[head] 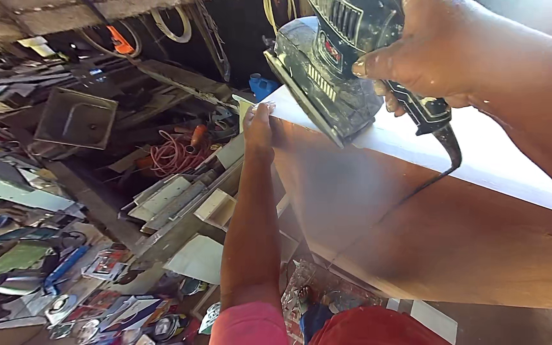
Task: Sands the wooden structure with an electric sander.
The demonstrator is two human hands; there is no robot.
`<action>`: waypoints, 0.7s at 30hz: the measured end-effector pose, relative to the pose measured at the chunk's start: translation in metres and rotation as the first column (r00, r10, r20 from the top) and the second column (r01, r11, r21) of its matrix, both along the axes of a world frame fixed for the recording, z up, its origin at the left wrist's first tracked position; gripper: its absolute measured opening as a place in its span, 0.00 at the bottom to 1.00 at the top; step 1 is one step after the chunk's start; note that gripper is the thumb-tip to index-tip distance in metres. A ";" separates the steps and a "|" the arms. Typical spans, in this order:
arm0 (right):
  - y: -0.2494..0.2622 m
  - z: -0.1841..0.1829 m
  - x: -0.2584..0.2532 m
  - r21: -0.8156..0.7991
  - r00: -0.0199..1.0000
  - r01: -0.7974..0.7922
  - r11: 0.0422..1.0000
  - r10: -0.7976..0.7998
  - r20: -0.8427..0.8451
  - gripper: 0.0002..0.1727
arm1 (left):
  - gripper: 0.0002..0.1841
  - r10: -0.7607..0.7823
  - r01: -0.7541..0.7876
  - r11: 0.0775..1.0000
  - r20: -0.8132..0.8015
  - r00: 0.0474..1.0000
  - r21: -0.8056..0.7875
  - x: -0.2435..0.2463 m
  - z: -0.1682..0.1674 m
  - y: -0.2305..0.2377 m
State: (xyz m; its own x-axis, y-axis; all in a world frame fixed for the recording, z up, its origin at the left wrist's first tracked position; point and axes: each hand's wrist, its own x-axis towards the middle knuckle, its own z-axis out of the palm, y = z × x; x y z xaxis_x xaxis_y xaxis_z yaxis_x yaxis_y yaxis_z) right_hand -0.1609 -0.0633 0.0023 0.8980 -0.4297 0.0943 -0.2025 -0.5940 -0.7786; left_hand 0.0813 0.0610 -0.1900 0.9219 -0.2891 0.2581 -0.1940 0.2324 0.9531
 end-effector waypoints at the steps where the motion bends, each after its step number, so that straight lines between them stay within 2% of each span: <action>1: -0.003 0.000 -0.009 0.001 1.000 -0.005 1.000 0.005 0.007 0.15 | 0.12 -0.002 0.002 1.000 0.004 1.000 -0.002 0.000 0.000 0.000; 7: -0.025 -0.003 -0.056 0.002 0.999 0.041 0.999 -0.041 0.024 0.16 | 0.15 -0.013 0.013 1.000 0.005 1.000 0.014 0.002 -0.001 -0.002; 12: -0.022 -0.001 -0.038 0.014 0.999 0.020 1.000 -0.020 0.035 0.17 | 0.13 0.020 -0.021 1.000 0.023 1.000 0.021 0.001 -0.002 -0.003; 16: -0.010 0.005 -0.010 0.004 0.999 0.010 1.000 -0.010 -0.045 0.14 | 0.13 0.061 -0.061 0.998 0.016 0.998 0.027 -0.001 0.000 -0.003; 21: -0.011 0.003 -0.035 -0.034 0.999 0.005 0.999 -0.006 -0.048 0.11 | 0.12 0.045 -0.045 0.999 0.006 0.999 0.007 -0.003 0.000 -0.003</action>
State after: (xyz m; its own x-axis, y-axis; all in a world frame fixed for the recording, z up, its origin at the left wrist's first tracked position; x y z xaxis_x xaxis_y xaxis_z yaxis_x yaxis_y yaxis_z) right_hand -0.1959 -0.0746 0.0049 0.8995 -0.4319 0.0660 -0.2422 -0.6186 -0.7474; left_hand 0.0781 0.0581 -0.1901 0.9325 -0.2491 0.2615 -0.2096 0.2164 0.9535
